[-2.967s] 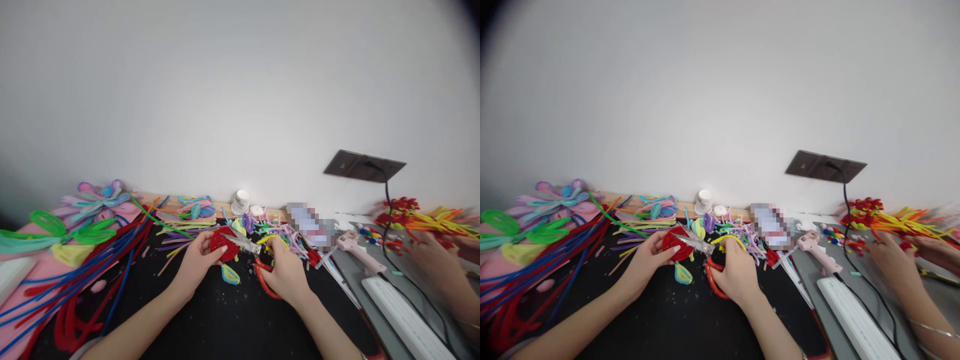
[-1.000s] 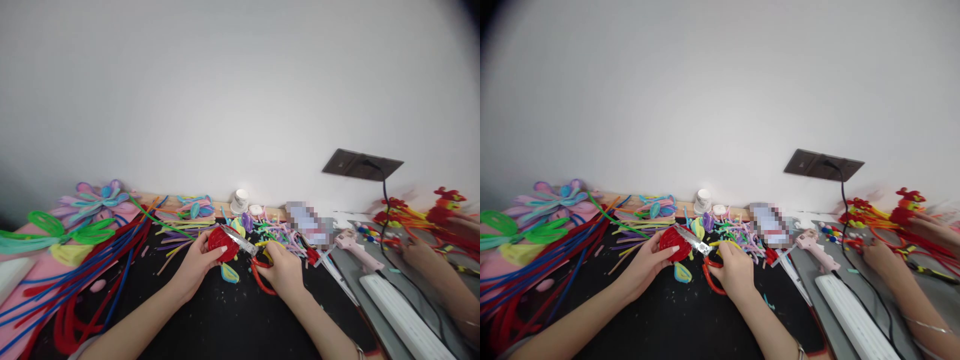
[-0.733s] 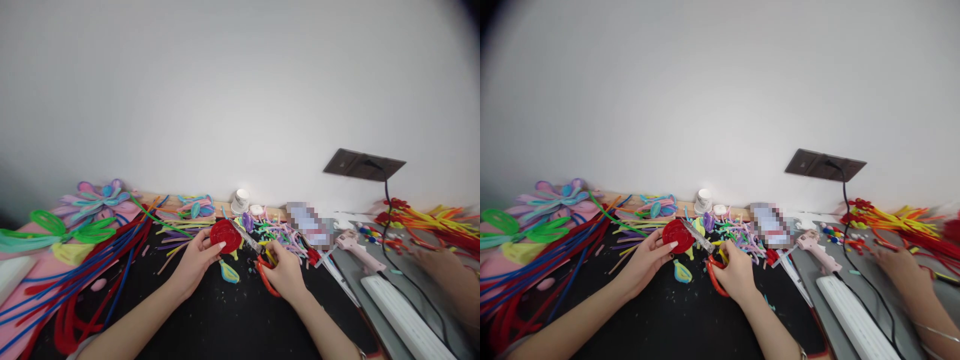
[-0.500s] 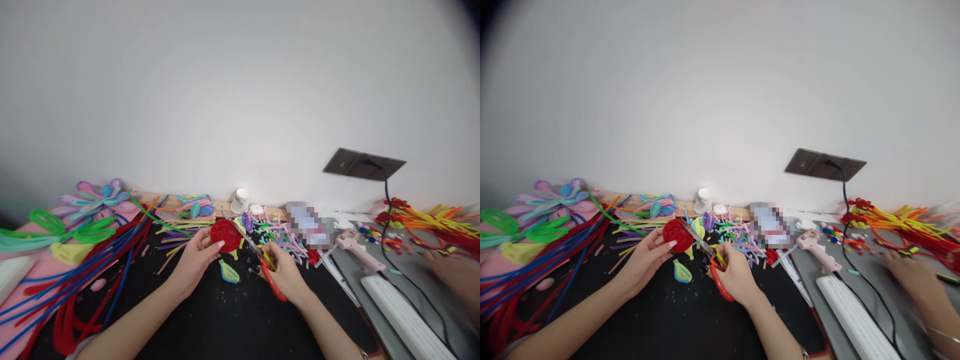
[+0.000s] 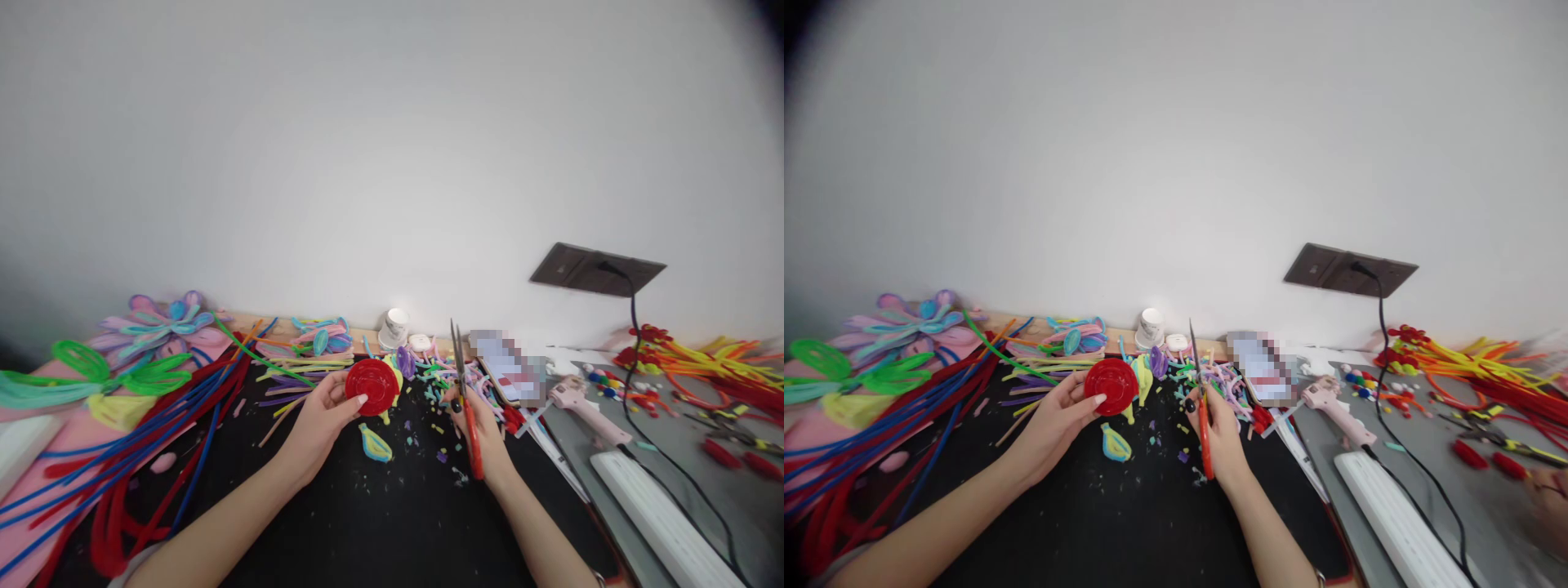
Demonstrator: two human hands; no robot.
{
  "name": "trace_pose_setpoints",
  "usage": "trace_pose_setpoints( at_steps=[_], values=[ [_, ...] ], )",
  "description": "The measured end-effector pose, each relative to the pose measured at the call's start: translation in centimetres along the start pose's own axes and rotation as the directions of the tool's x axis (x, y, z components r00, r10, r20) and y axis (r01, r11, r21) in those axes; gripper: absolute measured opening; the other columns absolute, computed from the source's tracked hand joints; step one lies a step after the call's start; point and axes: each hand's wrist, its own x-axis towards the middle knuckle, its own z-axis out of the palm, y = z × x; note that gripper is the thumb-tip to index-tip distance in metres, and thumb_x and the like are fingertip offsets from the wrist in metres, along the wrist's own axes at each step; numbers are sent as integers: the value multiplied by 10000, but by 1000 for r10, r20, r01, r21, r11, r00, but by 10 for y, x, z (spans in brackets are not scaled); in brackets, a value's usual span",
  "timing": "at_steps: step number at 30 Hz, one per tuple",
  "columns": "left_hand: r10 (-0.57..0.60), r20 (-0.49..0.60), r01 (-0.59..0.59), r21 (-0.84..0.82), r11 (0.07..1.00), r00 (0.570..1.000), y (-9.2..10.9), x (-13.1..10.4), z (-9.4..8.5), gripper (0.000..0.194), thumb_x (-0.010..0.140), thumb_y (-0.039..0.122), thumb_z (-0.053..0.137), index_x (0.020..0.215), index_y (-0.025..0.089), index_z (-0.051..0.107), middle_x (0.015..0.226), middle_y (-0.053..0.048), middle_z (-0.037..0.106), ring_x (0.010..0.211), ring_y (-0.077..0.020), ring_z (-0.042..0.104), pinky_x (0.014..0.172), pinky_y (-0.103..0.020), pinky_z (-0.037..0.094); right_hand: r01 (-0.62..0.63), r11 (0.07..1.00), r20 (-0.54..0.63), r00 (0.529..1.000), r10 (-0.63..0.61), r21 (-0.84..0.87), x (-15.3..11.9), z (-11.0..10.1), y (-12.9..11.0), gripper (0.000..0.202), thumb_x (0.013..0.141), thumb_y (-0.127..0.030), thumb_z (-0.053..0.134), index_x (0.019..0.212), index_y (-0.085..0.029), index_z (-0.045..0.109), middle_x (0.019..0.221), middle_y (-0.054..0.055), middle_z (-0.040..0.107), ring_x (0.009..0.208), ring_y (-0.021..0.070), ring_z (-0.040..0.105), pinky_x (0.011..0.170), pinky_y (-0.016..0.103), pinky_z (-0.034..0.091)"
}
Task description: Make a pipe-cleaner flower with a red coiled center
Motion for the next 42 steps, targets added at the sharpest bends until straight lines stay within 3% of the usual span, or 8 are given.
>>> trace_pose_setpoints(
  at_steps=[2, 8, 13, 24, 28, 33, 37, 42],
  values=[
    [6, -14, -5, 21, 1000, 1000, 1, 0, 0, 299, 673, 242, 742, 933, 171, 612, 965, -59, 708, 921, -212, 649, 847, -364, 495, -30, 999, -14, 999, 30, 24, 0, -3, -2, 85, 769, -276, 488, 784, -193, 500, 659, -5, 513, 592, 153, 500, 535, 247, 412],
    [-20, -5, 21, 27, 999, 1000, 1, -2, 0, 307, 672, 241, 740, 935, 167, 600, 943, -52, 693, 921, -221, 642, 853, -412, 511, -8, 983, -33, 999, 2, -182, -2, -2, -8, 160, 715, -296, 574, 670, -199, 455, 606, -37, 431, 553, 131, 410, 515, 239, 330],
    [-14, -26, 15, 51, 999, 1000, 0, -1, -2, 294, 678, 262, 733, 923, 175, 595, 940, -44, 688, 916, -217, 642, 848, -411, 513, -74, 984, -90, 994, 60, -164, -1, -1, -4, 137, 726, -294, 565, 682, -201, 475, 572, -47, 441, 533, 127, 417, 504, 230, 336],
    [8, -9, -8, 62, 998, 1000, -2, 0, -3, 320, 705, 260, 721, 955, 177, 539, 948, -43, 677, 884, -201, 644, 795, -385, 536, -225, 928, -184, 967, 175, -296, 8, -10, 20, 167, 662, -334, 609, 752, -197, 579, 679, 14, 666, 629, 197, 614, 583, 268, 415],
    [21, -40, -19, 59, 998, 999, -4, 2, -6, 334, 705, 266, 723, 962, 180, 528, 947, -35, 672, 867, -193, 645, 774, -379, 542, -294, 948, -226, 938, 263, -121, 8, -11, 19, 214, 658, -322, 606, 815, -175, 608, 721, 34, 674, 647, 203, 611, 608, 287, 439],
    [107, -186, -97, 63, 993, 977, -6, 6, -11, 366, 680, 283, 739, 965, 184, 532, 947, -35, 674, 852, -181, 646, 727, -329, 548, -265, 874, -263, 883, 390, 407, 10, -15, 21, 322, 719, -382, 620, 949, -158, 615, 684, 7, 616, 580, 154, 532, 541, 260, 424],
    [108, -181, -96, 71, 993, 978, -7, 6, -11, 363, 676, 292, 738, 959, 184, 537, 943, -37, 680, 853, -187, 649, 715, -328, 551, -226, 641, -35, 929, 367, 734, 11, -16, 12, 467, 802, -583, 462, 922, -166, 634, 630, 2, 576, 396, 92, 361, 377, 237, 337],
    [82, -146, -75, 54, 996, 986, -6, 5, -9, 386, 659, 281, 748, 962, 182, 530, 943, -42, 687, 849, -196, 657, 716, -347, 556, -386, 507, 316, 922, 223, 771, 8, -14, 1, 582, 765, -679, 421, 887, -161, 656, 569, 19, 544, 349, 83, 317, 320, 228, 292]
  ],
)
